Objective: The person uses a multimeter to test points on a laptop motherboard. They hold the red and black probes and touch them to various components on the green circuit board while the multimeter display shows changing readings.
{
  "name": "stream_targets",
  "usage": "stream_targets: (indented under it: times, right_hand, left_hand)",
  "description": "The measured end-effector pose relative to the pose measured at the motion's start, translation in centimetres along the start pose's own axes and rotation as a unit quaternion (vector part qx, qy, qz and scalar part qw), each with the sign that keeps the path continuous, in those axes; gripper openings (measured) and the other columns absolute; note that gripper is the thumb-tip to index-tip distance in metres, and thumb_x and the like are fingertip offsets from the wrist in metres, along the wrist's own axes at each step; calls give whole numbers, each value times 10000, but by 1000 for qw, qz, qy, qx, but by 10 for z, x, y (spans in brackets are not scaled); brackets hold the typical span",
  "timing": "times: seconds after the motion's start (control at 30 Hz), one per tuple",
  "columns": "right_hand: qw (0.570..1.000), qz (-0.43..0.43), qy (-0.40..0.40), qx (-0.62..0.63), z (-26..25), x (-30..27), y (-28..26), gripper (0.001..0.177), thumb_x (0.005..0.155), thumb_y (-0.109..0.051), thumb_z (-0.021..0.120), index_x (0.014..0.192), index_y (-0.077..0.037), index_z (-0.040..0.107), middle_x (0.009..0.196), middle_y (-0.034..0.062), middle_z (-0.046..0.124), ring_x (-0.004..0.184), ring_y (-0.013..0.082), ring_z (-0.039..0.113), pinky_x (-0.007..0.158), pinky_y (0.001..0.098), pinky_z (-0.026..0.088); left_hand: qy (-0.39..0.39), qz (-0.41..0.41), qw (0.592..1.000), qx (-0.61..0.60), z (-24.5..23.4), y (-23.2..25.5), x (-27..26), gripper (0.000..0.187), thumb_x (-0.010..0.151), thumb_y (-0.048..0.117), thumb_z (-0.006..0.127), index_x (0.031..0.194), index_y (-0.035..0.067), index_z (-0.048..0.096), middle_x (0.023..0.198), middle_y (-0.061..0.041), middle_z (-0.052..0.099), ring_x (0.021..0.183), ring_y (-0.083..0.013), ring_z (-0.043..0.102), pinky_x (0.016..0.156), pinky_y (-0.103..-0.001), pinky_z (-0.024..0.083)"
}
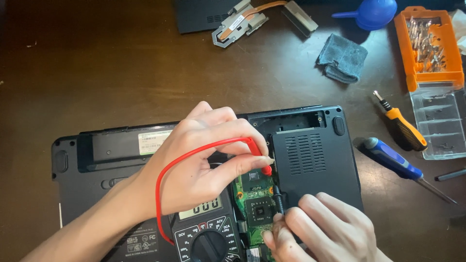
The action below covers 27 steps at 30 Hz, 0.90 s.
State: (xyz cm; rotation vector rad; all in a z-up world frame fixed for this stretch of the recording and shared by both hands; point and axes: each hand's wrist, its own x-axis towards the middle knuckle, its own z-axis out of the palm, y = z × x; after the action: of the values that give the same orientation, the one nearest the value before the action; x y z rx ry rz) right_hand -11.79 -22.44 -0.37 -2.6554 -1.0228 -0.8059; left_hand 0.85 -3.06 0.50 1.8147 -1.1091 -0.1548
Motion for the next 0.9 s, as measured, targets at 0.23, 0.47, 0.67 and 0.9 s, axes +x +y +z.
stream_targets:
  times: [0.23, 0.47, 0.67, 0.9]
  right_hand:
    - [1000, -16, -7, 3, 0, -8, 3, 191, 979, -210, 533, 822, -106, 500, 653, 4, 447, 502, 160, 372, 453, 291, 293]
    - [999, 28, -31, 17, -3, -21, -1, 292, 971, -305, 595, 719, -168, 646, 685, -12, 635, 524, 127, 567, 532, 242, 511]
    - [1000, 11, -10, -6, 2, -23, 2, 244, 964, -324, 594, 817, -138, 650, 717, 10, 627, 530, 140, 558, 508, 256, 486]
    - [999, 33, -34, 16, 0, -26, 1, 182, 939, -284, 664, 883, -112, 647, 776, 38, 634, 565, 156, 558, 541, 275, 511]
  left_hand:
    - [4, -21, 1000, -13, -1, 3, 1, 94, 973, 239, 681, 921, 162, 673, 837, 107, 724, 741, -94, 541, 813, -298, 323]
    - [31, -47, 998, -5, 0, 2, 2, 103, 968, 241, 692, 878, 193, 676, 845, 124, 719, 733, -80, 564, 802, -295, 340]
    - [24, -42, 999, 0, 2, 0, 4, 103, 970, 225, 687, 877, 182, 689, 854, 113, 709, 717, -78, 550, 796, -288, 338]
    - [27, -48, 998, 3, 5, 1, 7, 105, 956, 220, 702, 868, 163, 697, 871, 96, 729, 717, -74, 580, 808, -287, 355]
